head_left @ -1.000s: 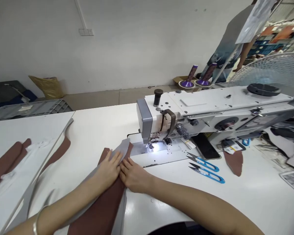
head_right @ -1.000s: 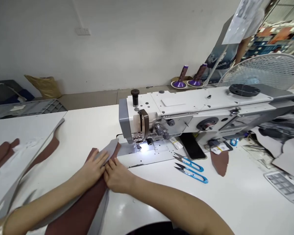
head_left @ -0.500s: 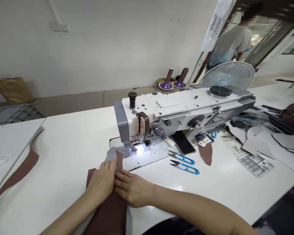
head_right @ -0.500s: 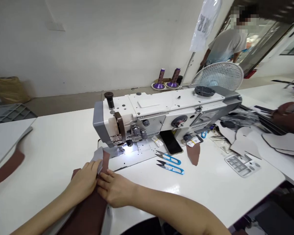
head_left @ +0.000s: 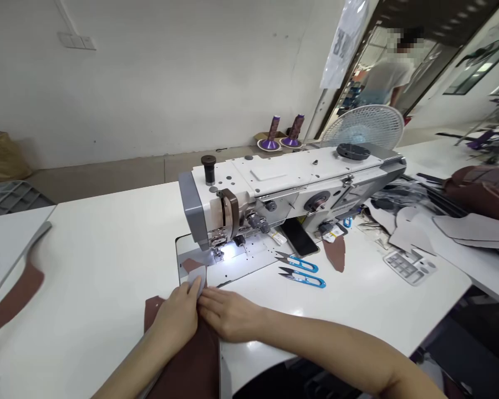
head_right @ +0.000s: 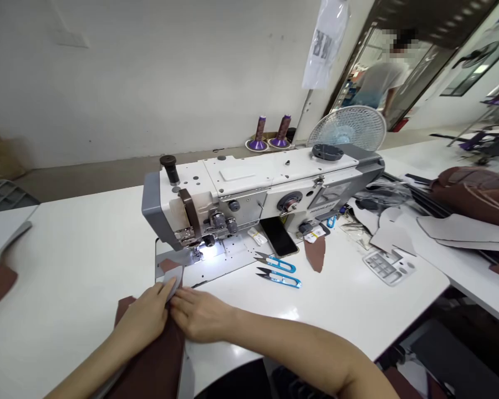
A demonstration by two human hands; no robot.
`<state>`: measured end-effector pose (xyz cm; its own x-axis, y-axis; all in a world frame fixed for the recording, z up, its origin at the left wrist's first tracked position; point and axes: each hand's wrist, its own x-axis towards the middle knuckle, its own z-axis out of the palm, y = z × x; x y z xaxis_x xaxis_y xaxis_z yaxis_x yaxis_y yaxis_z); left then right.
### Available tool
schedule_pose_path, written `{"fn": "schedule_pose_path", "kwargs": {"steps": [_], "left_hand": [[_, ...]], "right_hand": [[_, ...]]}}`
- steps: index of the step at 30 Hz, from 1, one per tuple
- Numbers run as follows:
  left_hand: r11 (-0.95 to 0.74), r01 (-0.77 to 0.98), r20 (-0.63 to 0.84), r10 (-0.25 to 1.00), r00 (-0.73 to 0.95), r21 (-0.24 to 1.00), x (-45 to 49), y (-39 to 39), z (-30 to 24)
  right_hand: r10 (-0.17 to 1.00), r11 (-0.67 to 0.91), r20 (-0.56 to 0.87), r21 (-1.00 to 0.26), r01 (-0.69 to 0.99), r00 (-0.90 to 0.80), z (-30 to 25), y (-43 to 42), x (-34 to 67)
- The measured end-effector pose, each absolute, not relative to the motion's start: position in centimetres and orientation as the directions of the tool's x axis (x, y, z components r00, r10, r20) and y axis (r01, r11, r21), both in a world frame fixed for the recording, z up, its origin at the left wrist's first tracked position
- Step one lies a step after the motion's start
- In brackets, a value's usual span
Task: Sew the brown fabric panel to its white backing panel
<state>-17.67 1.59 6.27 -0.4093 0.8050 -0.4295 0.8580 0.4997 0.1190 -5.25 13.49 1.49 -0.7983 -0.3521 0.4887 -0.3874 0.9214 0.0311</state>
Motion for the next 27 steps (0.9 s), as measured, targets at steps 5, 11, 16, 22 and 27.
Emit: {"fn": "schedule_pose_path", "kwargs": {"steps": [5,11,16,22,27], "left_hand": [[0.492,0.854,-0.412,0.822,-0.392,0.169,-18.1,2.3,6.3],[0.495,0.868,-0.397,0.805,-0.441,0.042,-17.1,3.2,6.8],[0.489,0.872,-0.371,0.81,-0.455,-0.004,-16.1,5.0,6.9],[0.484,0.874,-0.382,0.803,-0.457,-0.028,-15.6,7.1,7.2],[0.486,0.873,-0.373,0.803,-0.464,-0.039,-15.2,8.0,7.2]], "right_hand": [[-0.283,0.956,0.534,0.089,-0.28,-0.797,0.8,12.6,-6.6],[-0.31,0.939,0.538,0.048,-0.339,-0.784,0.9,13.8,-6.0],[-0.334,0.929,0.507,0.035,-0.368,-0.794,1.4,15.9,-5.4],[-0.275,0.936,0.516,-0.051,-0.349,-0.811,0.9,17.5,-5.2],[-0.239,0.948,0.513,-0.062,-0.314,-0.824,0.6,18.0,-5.1]]}}
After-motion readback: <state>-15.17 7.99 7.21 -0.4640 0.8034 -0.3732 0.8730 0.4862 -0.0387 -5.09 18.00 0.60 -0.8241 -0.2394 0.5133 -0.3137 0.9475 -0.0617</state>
